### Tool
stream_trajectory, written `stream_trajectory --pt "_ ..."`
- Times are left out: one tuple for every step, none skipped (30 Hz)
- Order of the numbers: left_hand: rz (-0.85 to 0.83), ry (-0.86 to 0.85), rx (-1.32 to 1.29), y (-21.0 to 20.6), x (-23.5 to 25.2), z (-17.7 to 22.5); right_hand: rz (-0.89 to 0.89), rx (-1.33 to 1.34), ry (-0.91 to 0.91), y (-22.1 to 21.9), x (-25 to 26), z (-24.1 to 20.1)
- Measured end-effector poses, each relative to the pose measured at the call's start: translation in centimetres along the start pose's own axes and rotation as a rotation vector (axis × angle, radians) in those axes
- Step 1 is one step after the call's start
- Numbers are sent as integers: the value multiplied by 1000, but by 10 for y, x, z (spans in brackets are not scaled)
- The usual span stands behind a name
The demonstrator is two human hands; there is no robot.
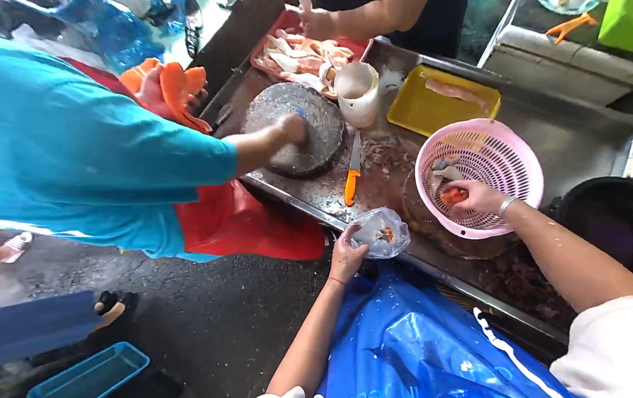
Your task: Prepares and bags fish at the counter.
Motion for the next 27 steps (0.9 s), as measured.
stream_trajectory --pt "-1 2 12 1 1 1 23 56 16 2 -5 -21" --pt "0 6 29 2 1 3 47 65 50 1 -9 -44" --pt "-1 9 46 3 1 5 63 50 102 -4 -14 -71" --pt "-5 12 64 3 1 6 67 24 166 -14 -18 -99" --pt "-9 13 77 3 1 8 52 -8 234 -29 -21 -124" --pt "-12 13 82 3 2 10 23 -36 317 -48 -22 -143" --pt "-26 9 78 2 3 13 -30 -35 399 -72 -20 -155" --pt "-37 3 69 1 5 15 -88 -18 433 -98 -15 -159" --pt "-47 0 57 0 7 17 -146 -8 417 -125 -7 -154" --pt "-56 4 53 0 7 19 -193 -11 377 -151 2 -141" --pt "-62 4 66 0 8 22 -237 -19 325 -175 12 -125" --pt "-68 -2 93 0 8 25 -272 -46 265 -192 22 -111" --pt "-77 -10 128 1 7 30 -295 -97 212 -204 31 -99" --pt "-81 -24 164 2 6 35 -290 -161 174 -213 40 -87" --pt "-83 -40 190 2 5 38 -268 -229 164 -218 48 -74" --pt "-85 -56 205 2 2 41 -245 -287 161 -223 55 -63" --pt "-84 -75 209 0 0 44 -223 -334 160 -226 59 -58" --pt "-84 -95 212 -2 -1 47 -199 -377 175 -228 61 -57" --pt "-83 -114 216 -4 -1 49 -207 -442 160 -230 64 -56" --pt "-81 -126 217 -6 -2 50 -249 -501 102 -233 65 -53" --pt "-82 -131 216 -8 -2 51 -295 -537 23 -234 63 -51" --pt "-89 -132 214 -8 -1 53 -325 -543 -24 -232 58 -54" --pt "-93 -135 213 -8 0 54 -326 -521 -14 -224 48 -66" --pt "-86 -141 208 -7 0 56 -303 -464 48 -212 34 -85" --pt "-78 -149 198 -6 1 57 -280 -355 146 -195 18 -108" --pt "-77 -155 189 -6 0 57 -258 -210 273 -175 1 -128" --pt "-72 -163 180 -6 0 57 -223 -84 375 -150 -11 -142"
Point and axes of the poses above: each hand's wrist, its own x-axis towards the middle knuckle, its own y-axis out of the back of the hand, z = x × y, the point moved 5 cm from there along x, towards the middle knuckle, and after that the axes turned 15 degrees about x, right-handed, at the moved point
